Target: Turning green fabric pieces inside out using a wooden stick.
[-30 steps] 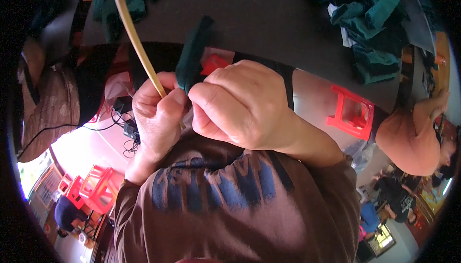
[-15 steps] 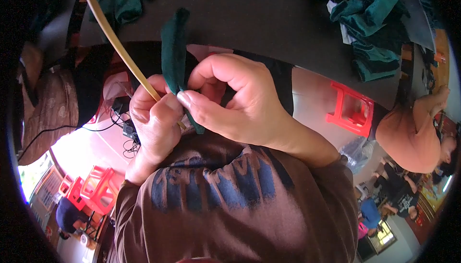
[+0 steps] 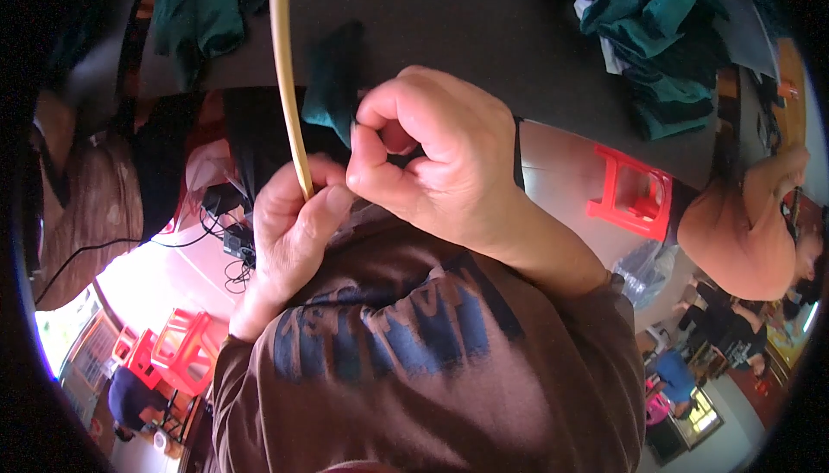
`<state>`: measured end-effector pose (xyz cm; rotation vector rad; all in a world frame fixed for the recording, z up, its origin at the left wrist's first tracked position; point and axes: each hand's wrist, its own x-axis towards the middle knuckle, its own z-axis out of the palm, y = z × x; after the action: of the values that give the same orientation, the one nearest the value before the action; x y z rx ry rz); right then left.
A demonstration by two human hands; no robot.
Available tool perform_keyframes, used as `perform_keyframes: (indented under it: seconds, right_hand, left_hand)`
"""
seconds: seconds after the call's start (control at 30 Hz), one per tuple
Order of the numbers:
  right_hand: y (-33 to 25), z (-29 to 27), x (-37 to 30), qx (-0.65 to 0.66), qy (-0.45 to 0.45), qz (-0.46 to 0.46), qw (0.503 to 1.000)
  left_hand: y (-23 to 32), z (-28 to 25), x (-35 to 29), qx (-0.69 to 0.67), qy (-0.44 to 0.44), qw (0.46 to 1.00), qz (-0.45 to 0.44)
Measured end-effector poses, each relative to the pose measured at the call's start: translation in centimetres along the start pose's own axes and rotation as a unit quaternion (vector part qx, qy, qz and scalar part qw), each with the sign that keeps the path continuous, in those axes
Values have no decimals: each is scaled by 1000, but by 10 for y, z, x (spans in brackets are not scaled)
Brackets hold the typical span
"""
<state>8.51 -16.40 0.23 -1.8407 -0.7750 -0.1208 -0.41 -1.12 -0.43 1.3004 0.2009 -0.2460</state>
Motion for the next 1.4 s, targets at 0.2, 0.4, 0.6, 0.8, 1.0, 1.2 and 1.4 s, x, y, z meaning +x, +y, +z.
perform_keyframes:
  seconds: [0.2,0.4,0.6,0.8,1.0,1.2,1.4]
  right_hand:
    - [10,-12,11,-136,72,-108,982]
    - [15,-24,16,-228,79,-167,956]
    - [15,-24,17,-242,87,-199,946]
    - [4,-24,13,-73,63,-58,994]
    - [7,-22,13,-145,90,-125,977]
    - [16,-23,10,-231,116,-199,945]
    - [15,-20,9,-197,108,-163,961]
  left_hand:
    - [-13,-13,-13,99,-84,990,-51]
    - [-10,-16,-19,63,-78,986,-137]
    - [-7,-11,-16,91,-92,981,-148]
    - [-6,-16,-19,76,-96,981,-149]
    - [-1,-15,-20,24,-103,981,-162]
    - [-4,-12,-22,37,-86,983,-157]
    - [-3,-12,-21,40,-79,984,-152]
